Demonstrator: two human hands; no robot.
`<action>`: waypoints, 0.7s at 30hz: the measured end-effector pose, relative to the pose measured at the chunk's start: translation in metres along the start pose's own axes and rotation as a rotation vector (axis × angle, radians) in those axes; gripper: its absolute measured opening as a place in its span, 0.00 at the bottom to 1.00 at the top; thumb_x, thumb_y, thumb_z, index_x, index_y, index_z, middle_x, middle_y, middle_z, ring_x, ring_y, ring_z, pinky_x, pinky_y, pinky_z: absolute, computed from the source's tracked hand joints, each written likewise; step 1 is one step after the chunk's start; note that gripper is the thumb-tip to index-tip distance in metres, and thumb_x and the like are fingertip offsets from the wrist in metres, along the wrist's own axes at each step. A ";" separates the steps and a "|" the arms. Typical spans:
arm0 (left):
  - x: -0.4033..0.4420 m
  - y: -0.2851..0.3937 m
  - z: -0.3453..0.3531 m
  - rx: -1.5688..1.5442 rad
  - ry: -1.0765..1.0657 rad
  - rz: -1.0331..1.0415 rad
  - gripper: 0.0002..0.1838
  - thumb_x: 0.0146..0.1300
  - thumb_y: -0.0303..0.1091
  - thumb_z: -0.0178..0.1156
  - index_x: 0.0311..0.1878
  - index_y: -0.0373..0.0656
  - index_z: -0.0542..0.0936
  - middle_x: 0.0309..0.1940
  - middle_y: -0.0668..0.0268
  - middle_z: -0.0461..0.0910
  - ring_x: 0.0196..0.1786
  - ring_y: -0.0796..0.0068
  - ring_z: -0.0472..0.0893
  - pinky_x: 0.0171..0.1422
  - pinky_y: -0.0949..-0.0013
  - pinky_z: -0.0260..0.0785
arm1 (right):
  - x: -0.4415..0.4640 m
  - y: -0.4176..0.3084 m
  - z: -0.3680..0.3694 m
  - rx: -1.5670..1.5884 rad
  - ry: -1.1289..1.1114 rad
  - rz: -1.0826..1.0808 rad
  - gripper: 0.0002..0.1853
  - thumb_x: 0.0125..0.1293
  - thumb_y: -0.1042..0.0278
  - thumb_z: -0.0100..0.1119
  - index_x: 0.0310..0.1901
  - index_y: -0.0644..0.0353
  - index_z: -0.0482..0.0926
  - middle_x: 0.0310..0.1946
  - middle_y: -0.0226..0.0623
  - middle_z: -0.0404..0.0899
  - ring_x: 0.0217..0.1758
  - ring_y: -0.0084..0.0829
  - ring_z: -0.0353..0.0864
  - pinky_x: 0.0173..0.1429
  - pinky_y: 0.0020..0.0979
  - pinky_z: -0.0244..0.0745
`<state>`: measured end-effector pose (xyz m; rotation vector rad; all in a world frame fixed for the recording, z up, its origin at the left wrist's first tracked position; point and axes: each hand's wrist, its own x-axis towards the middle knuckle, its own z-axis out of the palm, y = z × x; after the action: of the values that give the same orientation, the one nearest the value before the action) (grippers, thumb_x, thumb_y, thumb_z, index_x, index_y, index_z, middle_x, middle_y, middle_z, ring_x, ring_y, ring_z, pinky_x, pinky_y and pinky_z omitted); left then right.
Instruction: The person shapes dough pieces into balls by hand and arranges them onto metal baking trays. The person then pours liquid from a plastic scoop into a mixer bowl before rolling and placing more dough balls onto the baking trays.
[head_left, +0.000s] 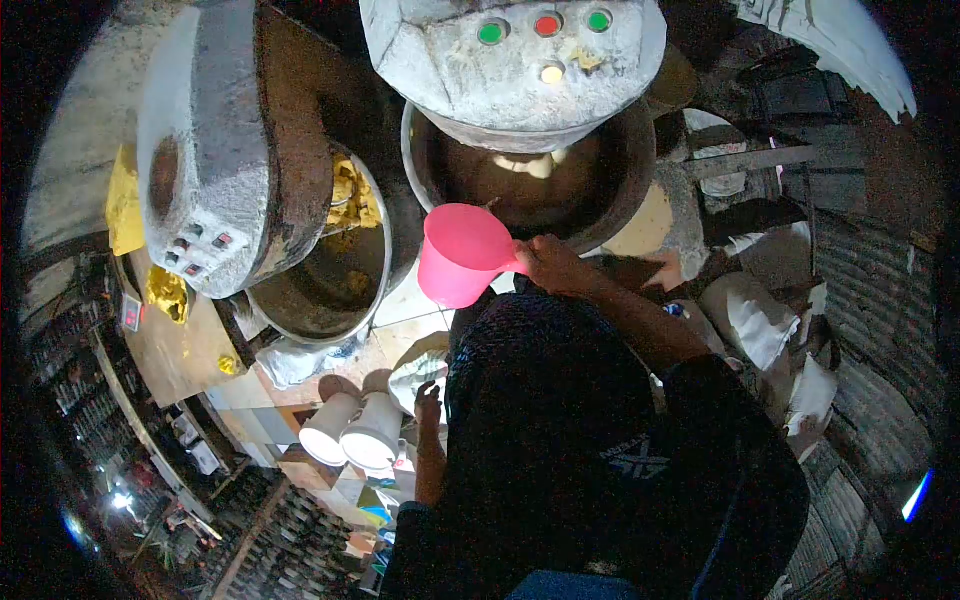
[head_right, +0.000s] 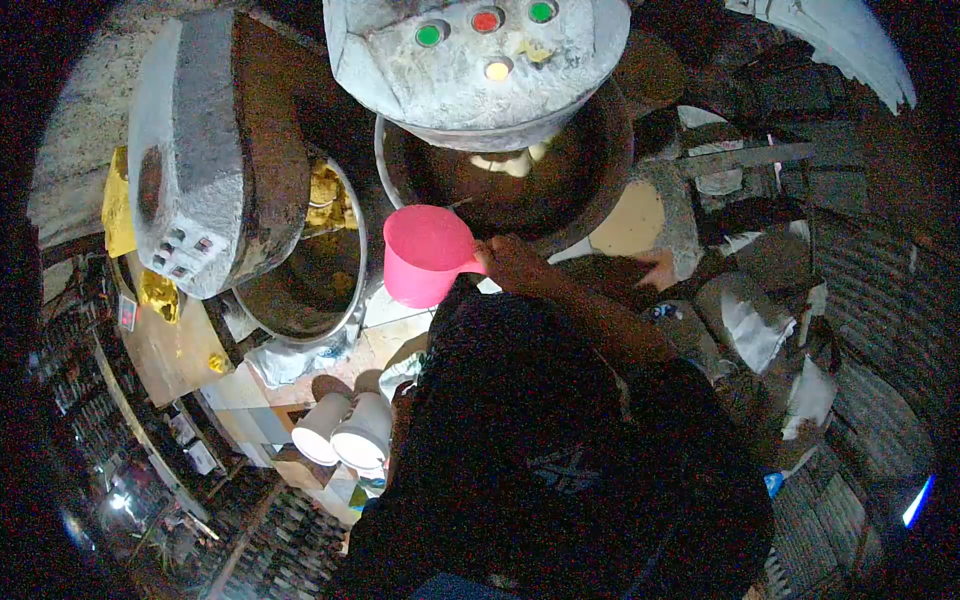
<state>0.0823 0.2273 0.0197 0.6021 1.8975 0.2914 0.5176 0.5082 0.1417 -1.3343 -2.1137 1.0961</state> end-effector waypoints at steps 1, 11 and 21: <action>0.000 -0.001 0.001 -0.008 -0.004 -0.007 0.13 0.63 0.31 0.59 0.52 0.47 0.78 0.24 0.70 0.75 0.23 0.81 0.71 0.27 0.74 0.65 | 0.002 -0.006 -0.006 -0.001 0.000 0.000 0.16 0.69 0.62 0.42 0.48 0.66 0.72 0.17 0.50 0.70 0.21 0.52 0.72 0.27 0.48 0.65; 0.011 -0.005 0.003 -0.153 -0.006 -0.094 0.13 0.62 0.32 0.61 0.51 0.47 0.78 0.29 0.66 0.77 0.24 0.80 0.71 0.27 0.74 0.64 | 0.008 -0.022 -0.024 -0.042 -0.199 0.128 0.17 0.67 0.64 0.43 0.48 0.68 0.74 0.31 0.55 0.78 0.32 0.56 0.79 0.39 0.53 0.73; 0.009 -0.008 0.006 -0.157 -0.048 0.027 0.13 0.65 0.22 0.53 0.51 0.44 0.77 0.32 0.65 0.79 0.26 0.80 0.72 0.27 0.76 0.65 | 0.006 -0.009 -0.008 0.032 -0.177 0.187 0.18 0.70 0.59 0.38 0.51 0.61 0.73 0.31 0.56 0.77 0.33 0.56 0.78 0.42 0.56 0.71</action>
<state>0.0832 0.2251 0.0065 0.5248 1.8023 0.4361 0.5149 0.5149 0.1529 -1.4935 -2.1161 1.3645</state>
